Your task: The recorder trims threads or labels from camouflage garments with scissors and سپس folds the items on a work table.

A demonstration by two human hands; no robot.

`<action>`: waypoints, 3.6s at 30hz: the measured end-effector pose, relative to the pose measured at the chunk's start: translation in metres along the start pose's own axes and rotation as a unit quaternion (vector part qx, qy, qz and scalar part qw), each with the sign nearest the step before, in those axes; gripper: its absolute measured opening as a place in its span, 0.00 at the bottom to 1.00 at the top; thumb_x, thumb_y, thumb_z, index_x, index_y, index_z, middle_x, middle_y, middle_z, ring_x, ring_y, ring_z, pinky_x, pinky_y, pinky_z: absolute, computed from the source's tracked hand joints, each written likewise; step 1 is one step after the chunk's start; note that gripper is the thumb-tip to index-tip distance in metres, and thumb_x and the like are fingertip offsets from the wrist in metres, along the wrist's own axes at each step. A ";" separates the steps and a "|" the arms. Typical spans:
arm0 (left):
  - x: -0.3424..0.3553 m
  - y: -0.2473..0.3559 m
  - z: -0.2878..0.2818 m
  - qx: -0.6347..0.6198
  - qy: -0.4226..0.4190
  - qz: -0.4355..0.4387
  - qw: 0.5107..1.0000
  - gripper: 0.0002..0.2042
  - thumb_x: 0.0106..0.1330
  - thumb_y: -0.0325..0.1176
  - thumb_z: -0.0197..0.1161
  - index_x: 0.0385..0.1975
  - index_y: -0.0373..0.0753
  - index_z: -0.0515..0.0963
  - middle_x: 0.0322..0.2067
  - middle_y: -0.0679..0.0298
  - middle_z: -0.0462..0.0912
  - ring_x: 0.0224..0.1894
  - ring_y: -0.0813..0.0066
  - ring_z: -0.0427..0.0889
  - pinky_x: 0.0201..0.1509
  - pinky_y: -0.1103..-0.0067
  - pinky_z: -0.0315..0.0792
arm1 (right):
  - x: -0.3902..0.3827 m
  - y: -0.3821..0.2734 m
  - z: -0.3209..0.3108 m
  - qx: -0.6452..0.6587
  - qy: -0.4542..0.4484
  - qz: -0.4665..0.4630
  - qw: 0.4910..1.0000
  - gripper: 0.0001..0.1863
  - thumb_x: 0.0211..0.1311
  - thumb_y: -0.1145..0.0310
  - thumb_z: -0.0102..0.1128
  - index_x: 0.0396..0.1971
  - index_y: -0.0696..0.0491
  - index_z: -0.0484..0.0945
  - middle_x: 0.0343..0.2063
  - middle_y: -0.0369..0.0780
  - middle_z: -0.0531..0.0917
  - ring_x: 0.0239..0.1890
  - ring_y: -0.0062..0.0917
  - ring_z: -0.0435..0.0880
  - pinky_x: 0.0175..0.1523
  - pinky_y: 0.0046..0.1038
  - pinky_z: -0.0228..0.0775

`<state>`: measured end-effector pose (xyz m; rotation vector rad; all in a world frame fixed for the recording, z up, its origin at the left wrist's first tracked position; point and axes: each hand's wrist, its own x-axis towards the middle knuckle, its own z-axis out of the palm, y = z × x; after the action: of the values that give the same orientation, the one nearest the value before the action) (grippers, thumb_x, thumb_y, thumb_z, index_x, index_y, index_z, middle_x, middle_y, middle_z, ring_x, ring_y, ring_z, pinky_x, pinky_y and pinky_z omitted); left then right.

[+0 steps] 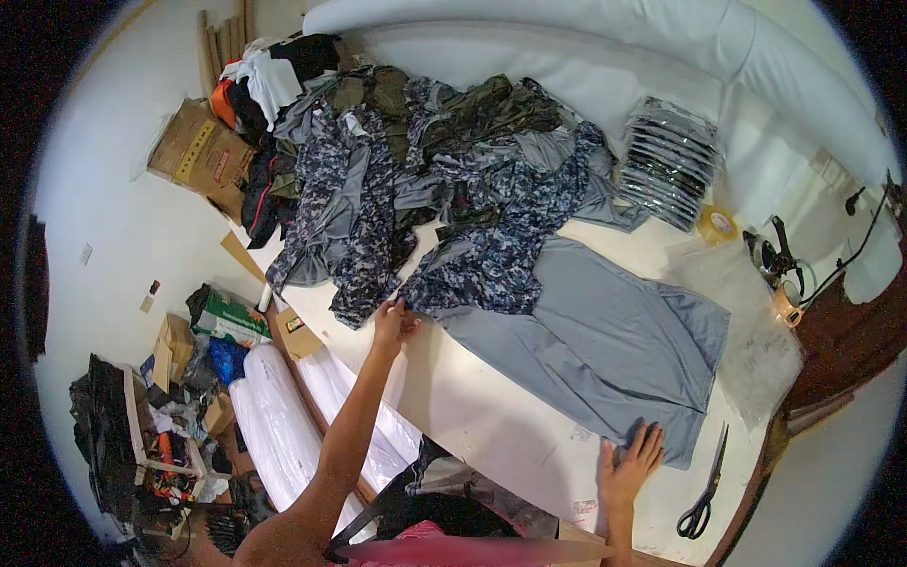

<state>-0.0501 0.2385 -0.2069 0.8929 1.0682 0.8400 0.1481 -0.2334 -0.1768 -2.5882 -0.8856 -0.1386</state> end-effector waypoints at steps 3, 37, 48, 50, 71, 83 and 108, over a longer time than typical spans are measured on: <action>0.001 0.009 -0.003 0.021 0.037 0.031 0.999 0.08 0.70 0.36 0.56 0.35 0.39 0.68 0.19 0.62 0.74 0.14 0.71 0.76 0.13 0.76 0.71 | -0.002 0.018 -0.008 -0.039 0.002 0.016 0.999 0.40 0.62 0.49 0.54 0.64 0.63 0.59 0.67 0.56 0.56 0.71 0.50 0.49 0.70 0.52 0.37; 0.044 0.021 -0.090 0.486 -0.142 0.325 0.799 0.13 0.55 0.33 0.70 0.32 0.30 0.78 0.26 0.53 0.82 0.28 0.61 0.82 0.35 0.69 0.75 | 0.044 0.096 -0.016 0.059 0.146 -0.031 0.987 0.28 0.31 0.86 0.45 0.40 0.57 0.79 0.46 0.46 0.78 0.51 0.44 0.74 0.59 0.38 0.64; 0.001 0.046 -0.028 0.593 -0.031 0.334 0.732 0.18 0.58 0.45 0.68 0.36 0.35 0.79 0.26 0.52 0.82 0.30 0.53 0.82 0.34 0.63 0.73 | 0.065 0.096 -0.028 -0.038 0.064 0.011 0.997 0.20 0.38 0.81 0.54 0.36 0.51 0.81 0.39 0.41 0.79 0.47 0.38 0.74 0.55 0.37 0.61; 0.016 0.039 -0.037 0.616 -0.008 0.357 0.702 0.16 0.57 0.42 0.68 0.36 0.35 0.79 0.27 0.51 0.82 0.32 0.50 0.82 0.34 0.63 0.72 | 0.075 0.095 -0.028 -0.019 0.043 0.010 0.999 0.16 0.41 0.80 0.57 0.33 0.50 0.82 0.37 0.40 0.80 0.45 0.37 0.75 0.55 0.37 0.62; -0.003 0.046 -0.001 0.424 0.064 0.511 0.745 0.09 0.71 0.31 0.53 0.41 0.31 0.76 0.31 0.44 0.82 0.32 0.47 0.82 0.34 0.67 0.73 | 0.116 0.106 -0.067 -0.029 0.003 -0.069 0.997 0.04 0.49 0.74 0.63 0.27 0.51 0.81 0.36 0.39 0.80 0.48 0.34 0.75 0.57 0.37 0.63; -0.120 -0.056 0.081 0.502 -0.186 0.553 0.638 0.22 0.65 0.40 0.57 0.58 0.39 0.70 0.62 0.45 0.65 0.65 0.46 0.62 0.67 0.54 0.54 | 0.076 -0.086 0.046 0.047 0.034 -0.172 0.983 0.26 0.61 0.59 0.58 0.57 0.55 0.71 0.64 0.51 0.64 0.69 0.47 0.56 0.71 0.51 0.40; -0.122 0.021 -0.054 0.161 0.085 0.069 0.981 0.13 0.68 0.32 0.58 0.46 0.30 0.71 0.19 0.55 0.80 0.12 0.73 0.76 0.15 0.77 0.67 | 0.068 -0.233 0.080 0.104 -0.114 -0.292 0.944 0.23 0.55 0.62 0.66 0.50 0.55 0.76 0.61 0.48 0.68 0.68 0.45 0.59 0.70 0.55 0.40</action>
<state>-0.1366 0.1479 -0.1564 1.1923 1.3280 0.8843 0.0583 0.0049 -0.1557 -2.1019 -1.6403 0.0928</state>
